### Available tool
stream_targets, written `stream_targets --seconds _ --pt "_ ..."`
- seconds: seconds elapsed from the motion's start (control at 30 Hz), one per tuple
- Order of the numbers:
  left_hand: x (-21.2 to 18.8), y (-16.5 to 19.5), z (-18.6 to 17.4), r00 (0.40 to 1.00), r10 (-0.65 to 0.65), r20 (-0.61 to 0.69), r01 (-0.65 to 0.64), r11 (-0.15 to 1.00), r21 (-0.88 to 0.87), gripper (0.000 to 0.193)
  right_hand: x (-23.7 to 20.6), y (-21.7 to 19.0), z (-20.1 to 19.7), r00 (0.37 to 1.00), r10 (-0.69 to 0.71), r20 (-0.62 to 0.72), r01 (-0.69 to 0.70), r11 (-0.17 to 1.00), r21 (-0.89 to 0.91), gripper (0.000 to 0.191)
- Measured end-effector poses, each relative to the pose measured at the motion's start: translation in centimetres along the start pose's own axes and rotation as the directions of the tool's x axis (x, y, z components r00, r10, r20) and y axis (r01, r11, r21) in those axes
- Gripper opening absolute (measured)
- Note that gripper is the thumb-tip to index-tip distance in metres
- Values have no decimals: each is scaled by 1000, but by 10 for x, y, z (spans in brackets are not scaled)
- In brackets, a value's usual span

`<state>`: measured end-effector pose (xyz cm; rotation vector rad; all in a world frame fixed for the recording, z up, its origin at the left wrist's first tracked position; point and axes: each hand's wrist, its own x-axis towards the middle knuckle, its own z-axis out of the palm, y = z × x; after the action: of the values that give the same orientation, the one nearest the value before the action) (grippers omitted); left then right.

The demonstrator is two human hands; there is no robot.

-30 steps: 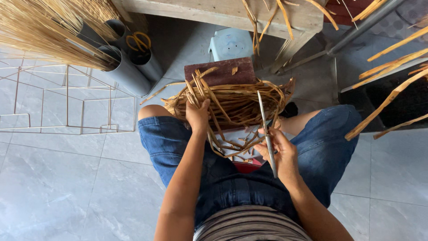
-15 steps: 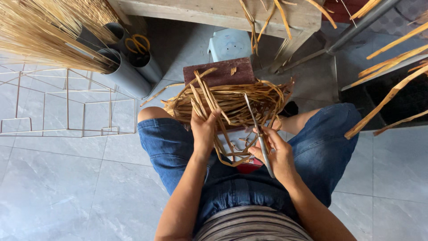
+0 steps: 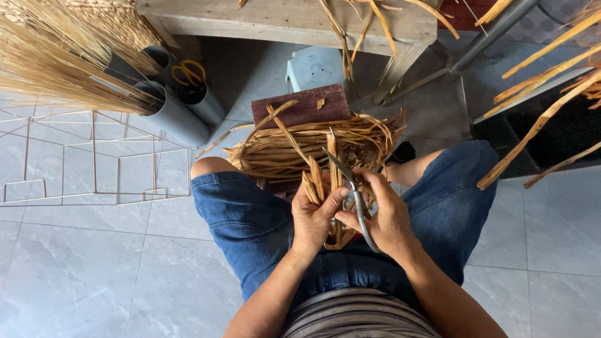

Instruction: The person sits on a low stool and trims dried leaf strips with scissors, cutting off ends and uneven edges. They place the trimmed strips onto a growing pile on their lap and set trimmed bundles onto the table, discarding scraps to the side.

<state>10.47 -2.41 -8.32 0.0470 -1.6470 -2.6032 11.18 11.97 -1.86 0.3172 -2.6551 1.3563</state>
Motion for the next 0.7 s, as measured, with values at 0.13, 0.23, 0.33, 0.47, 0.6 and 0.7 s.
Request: stream_targets --seconds 0.13,0.23,0.33,0.47,0.6,0.7 --pt "-2 0 5 1000 -20 3 20 999 -33 26 1 1 -2 996 -84 -20 84 996 -20 80" --pt "-2 -1 5 1000 -14 1 14 1000 -6 25 -1 4 -1 992 -117 -42 114 992 -58 79" --pt "-2 -3 6 1000 -15 9 15 999 -41 26 -2 9 2 985 -154 -84 147 986 -78 76" --pt "-3 -4 9 999 -19 34 22 995 -94 26 -5 14 4 995 -34 -98 32 999 -20 72" --pt "-4 -4 10 998 15 61 -10 997 -78 25 -10 20 6 990 -59 -125 67 996 62 65" --pt "-6 -3 10 997 6 76 -3 999 -46 23 -13 24 8 991 -32 -130 49 990 131 61"
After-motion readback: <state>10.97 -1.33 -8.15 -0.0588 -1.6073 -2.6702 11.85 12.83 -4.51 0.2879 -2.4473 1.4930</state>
